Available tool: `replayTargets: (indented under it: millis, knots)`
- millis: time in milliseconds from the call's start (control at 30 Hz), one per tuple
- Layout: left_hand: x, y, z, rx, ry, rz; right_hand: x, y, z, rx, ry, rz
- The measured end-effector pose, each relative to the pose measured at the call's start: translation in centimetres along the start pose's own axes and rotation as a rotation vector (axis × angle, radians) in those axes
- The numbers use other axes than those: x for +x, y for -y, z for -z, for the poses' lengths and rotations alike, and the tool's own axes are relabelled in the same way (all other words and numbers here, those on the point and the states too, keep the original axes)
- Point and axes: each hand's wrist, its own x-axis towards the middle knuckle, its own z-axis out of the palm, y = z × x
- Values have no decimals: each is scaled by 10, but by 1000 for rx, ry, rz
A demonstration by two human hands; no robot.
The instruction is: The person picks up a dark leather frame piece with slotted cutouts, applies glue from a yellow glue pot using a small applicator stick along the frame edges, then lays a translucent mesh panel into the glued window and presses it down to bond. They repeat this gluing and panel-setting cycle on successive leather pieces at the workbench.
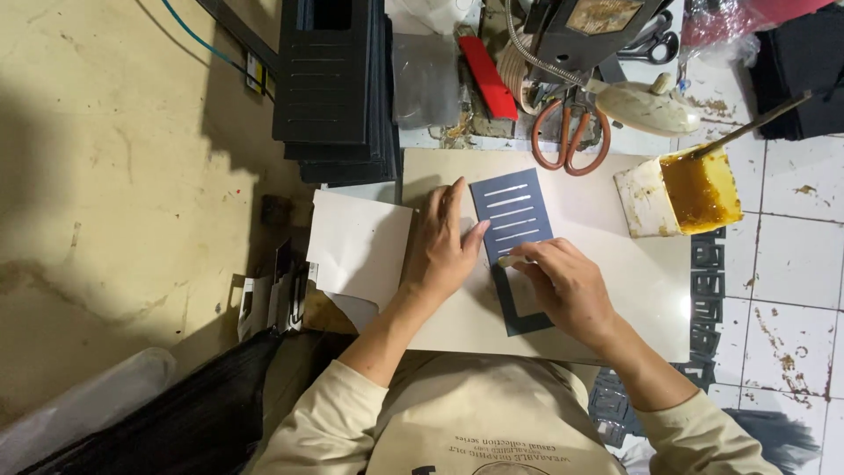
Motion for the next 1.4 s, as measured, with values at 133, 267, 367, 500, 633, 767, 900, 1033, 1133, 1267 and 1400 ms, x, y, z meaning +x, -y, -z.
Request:
replayTargets:
  millis: [133,267,367,500,633,767,900,1033,1133,1267,1400]
  knots:
    - [-4,6,-5,-18,-22,9,1,-6,-8,-58,15,42]
    - [-2,10,-8,-7,4,-29,-1,-8,-8,-96,59,61]
    - [-3,13,-10,-5,19,-43,-10,-10,-6,-107,98,96]
    - [-1,11,-10,8,12,-34,-28,-8,-6,-131,175,133]
    - [0,6,-5,21,12,-34,-46,-2,-2,-140,192,193]
    - [1,2,-3,26,39,-10,-60,4,1,-191,242,244]
    - [2,3,-9,31,47,-5,-62,11,14,-257,335,312]
    - [4,-5,-7,62,69,5,-64,5,61,-193,317,267]
    - [10,-3,-16,99,74,-33,-74,-21,105,-217,27,0]
    - [25,12,-53,50,104,-239,-42,-34,150,-367,-299,-284]
    - [29,-27,-39,-70,125,-336,-21,-66,159,-410,-262,-339]
